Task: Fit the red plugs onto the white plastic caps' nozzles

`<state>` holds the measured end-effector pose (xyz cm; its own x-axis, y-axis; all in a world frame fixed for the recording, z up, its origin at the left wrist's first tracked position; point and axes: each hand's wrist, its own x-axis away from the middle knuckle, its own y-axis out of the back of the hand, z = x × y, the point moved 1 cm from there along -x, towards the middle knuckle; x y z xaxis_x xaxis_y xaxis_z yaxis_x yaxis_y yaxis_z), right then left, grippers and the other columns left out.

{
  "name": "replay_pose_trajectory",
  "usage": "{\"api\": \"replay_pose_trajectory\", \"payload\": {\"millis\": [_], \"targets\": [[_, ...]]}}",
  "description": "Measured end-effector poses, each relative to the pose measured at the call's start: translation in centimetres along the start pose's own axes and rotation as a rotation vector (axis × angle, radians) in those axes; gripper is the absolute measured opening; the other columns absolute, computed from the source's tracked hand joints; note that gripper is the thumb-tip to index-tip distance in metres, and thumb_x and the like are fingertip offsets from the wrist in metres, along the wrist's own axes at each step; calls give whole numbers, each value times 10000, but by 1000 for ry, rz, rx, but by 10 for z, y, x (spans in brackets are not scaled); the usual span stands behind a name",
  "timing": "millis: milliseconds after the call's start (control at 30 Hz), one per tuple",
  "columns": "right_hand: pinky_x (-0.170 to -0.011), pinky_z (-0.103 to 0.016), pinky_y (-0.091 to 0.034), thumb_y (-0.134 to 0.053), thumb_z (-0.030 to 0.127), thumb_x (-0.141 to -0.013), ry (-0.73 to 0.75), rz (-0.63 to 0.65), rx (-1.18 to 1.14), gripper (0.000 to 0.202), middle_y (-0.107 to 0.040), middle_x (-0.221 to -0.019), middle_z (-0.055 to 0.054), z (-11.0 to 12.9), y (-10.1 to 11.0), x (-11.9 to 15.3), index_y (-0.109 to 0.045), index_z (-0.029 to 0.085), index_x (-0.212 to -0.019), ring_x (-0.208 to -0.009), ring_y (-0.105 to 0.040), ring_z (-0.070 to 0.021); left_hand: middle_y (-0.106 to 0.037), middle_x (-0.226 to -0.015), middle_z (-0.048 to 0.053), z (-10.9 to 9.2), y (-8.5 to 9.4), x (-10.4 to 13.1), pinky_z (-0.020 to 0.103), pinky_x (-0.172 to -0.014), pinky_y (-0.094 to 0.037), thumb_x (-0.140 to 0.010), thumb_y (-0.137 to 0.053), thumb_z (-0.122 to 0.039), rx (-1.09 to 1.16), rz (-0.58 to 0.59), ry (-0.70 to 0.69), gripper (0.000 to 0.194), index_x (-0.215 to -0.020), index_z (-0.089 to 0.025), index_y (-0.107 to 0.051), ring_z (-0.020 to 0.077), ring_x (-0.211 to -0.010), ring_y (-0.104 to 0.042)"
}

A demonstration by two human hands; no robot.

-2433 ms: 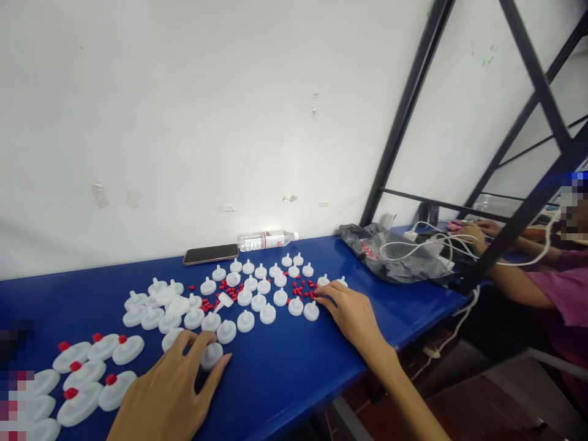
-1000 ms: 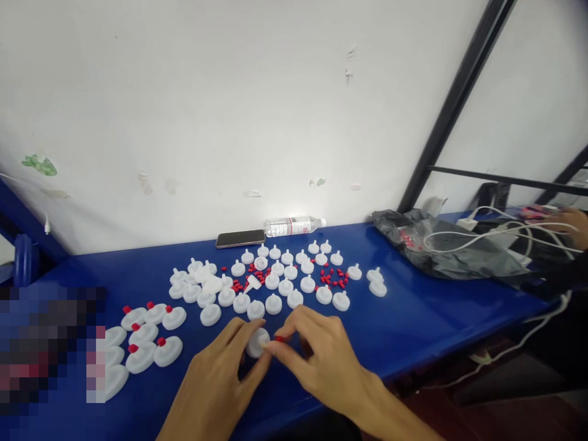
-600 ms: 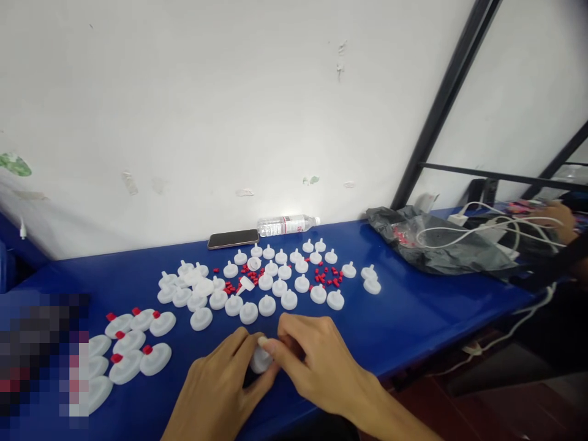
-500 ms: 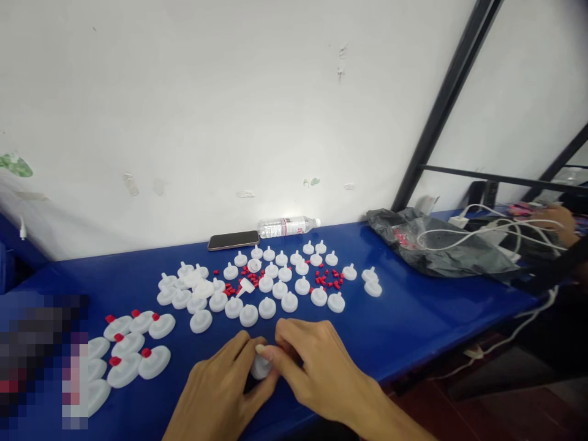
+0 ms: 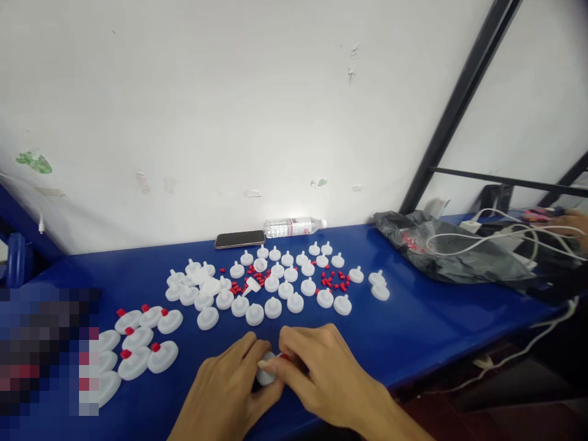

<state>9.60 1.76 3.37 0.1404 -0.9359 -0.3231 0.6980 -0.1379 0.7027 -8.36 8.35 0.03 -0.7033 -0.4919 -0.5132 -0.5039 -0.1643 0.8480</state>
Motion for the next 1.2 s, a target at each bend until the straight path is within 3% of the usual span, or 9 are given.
{"api": "replay_pose_trajectory", "payload": {"millis": [133,233,400,500,700,900,1200], "targets": [[-588,-251,-220,-548,401,-1045,-36,26,0,351,-502,-658,79,-1,1,-1,-424,218,-773,-571,-400,-84,-629,-733,-66,-2,1,-1,254,-456,-399,-964,-549,-264,11,-56,-4,112,-858,-272,-583,121,-542,-661],[-599,-259,-224,-514,403,-1063,-32,67,13,352,-535,-670,68,-1,1,-2,-467,215,-770,-585,-433,-86,-634,-743,-69,-4,3,-2,259,-457,-381,-954,-585,-292,20,-26,23,92,-867,-268,-570,127,-540,-664],[-593,-288,-205,-437,415,-1091,-28,76,38,471,-488,-608,53,0,3,-2,-420,191,-676,-541,-360,-87,-678,-735,-80,-8,11,-10,254,-523,-382,-887,-727,-383,120,238,241,235,-918,-253,-534,158,-583,-692],[-598,-288,-211,-388,367,-1099,-4,123,39,431,-493,-633,50,2,6,-1,-416,196,-705,-552,-362,-91,-701,-740,-58,-9,13,-13,260,-559,-391,-885,-723,-439,167,362,343,293,-868,-246,-503,175,-610,-689],[-640,-280,-266,-310,243,-1096,72,148,23,342,-513,-701,43,3,10,1,-384,211,-763,-607,-415,-104,-699,-735,-53,-5,10,-6,241,-533,-384,-946,-606,-593,198,225,224,369,-853,-248,-515,148,-585,-660],[-595,-295,-233,-361,314,-1102,43,142,53,405,-496,-651,46,2,9,1,-404,201,-716,-565,-368,-99,-565,-540,-90,-8,15,-10,238,-421,-317,-977,-550,-596,117,55,23,444,-726,-244,-450,114,-387,-542],[-598,-293,-215,-307,368,-1121,70,196,40,438,-460,-633,56,0,8,3,-395,202,-725,-537,-340,-97,-598,-539,-89,-11,17,-13,230,-400,-329,-1010,-483,-600,165,57,-19,448,-738,-249,-427,101,-374,-564]]}}
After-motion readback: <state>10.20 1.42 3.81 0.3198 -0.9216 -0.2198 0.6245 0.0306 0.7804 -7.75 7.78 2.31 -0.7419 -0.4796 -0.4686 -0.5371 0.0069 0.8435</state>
